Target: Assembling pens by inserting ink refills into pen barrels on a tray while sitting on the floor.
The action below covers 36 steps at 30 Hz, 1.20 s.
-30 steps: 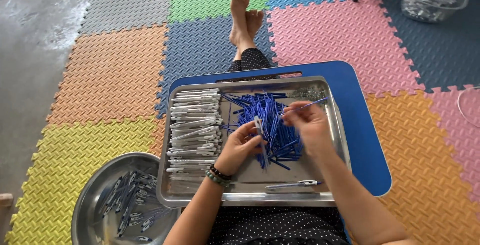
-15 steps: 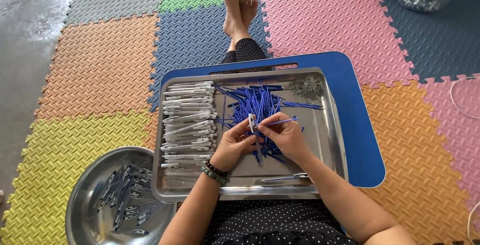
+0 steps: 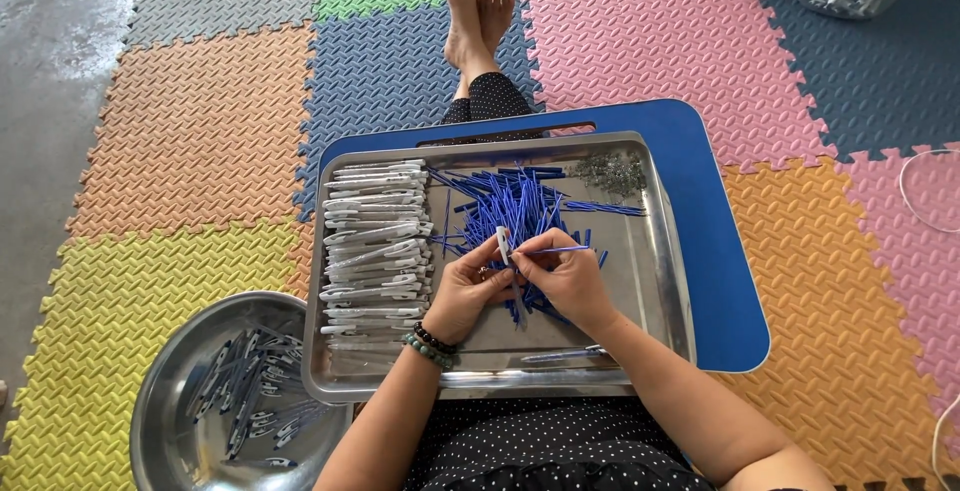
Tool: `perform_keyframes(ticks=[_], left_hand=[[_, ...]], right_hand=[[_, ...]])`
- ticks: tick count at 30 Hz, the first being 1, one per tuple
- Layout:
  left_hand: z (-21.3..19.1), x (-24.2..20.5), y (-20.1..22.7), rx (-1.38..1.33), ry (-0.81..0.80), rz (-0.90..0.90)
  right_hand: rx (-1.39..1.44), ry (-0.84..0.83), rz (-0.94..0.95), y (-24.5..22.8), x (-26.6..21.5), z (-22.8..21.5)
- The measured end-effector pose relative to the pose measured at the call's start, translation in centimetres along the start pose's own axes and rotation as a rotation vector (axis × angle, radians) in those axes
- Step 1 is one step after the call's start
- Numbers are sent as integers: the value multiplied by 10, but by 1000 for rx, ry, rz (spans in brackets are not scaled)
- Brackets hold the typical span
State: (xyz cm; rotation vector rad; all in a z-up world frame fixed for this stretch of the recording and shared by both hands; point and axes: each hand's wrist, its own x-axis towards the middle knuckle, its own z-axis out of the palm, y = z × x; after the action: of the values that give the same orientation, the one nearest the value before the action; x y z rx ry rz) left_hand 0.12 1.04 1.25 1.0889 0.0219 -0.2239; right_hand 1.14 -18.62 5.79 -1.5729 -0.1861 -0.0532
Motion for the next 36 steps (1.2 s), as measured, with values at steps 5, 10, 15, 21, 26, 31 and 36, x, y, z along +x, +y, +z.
perform_keyframes(ticks=[5,10,15,21,26,31,36], left_hand=[[2,0,-6,6,44,3],[4,0,-8,4,74,8],[3,3,-10,-28,77,1],[-6,5,-1,-132,33,2],[-8,3,-4,-131,-3,-33],[-2,-2,-5,-117,-116,-112],[2,-7,-4,-87,-212,-171]], right_hand=[[-84,31,-120,-2,-1,5],[-214,39,-289,-2,-2,4],[-319,91,-376,2,-1,9],[-294,-40,-115,-10,10,-12],[-352,-127,-68,4,10,-20],[-87,-71,94,16,20,-25],[309,-107,353,10,21,-29]])
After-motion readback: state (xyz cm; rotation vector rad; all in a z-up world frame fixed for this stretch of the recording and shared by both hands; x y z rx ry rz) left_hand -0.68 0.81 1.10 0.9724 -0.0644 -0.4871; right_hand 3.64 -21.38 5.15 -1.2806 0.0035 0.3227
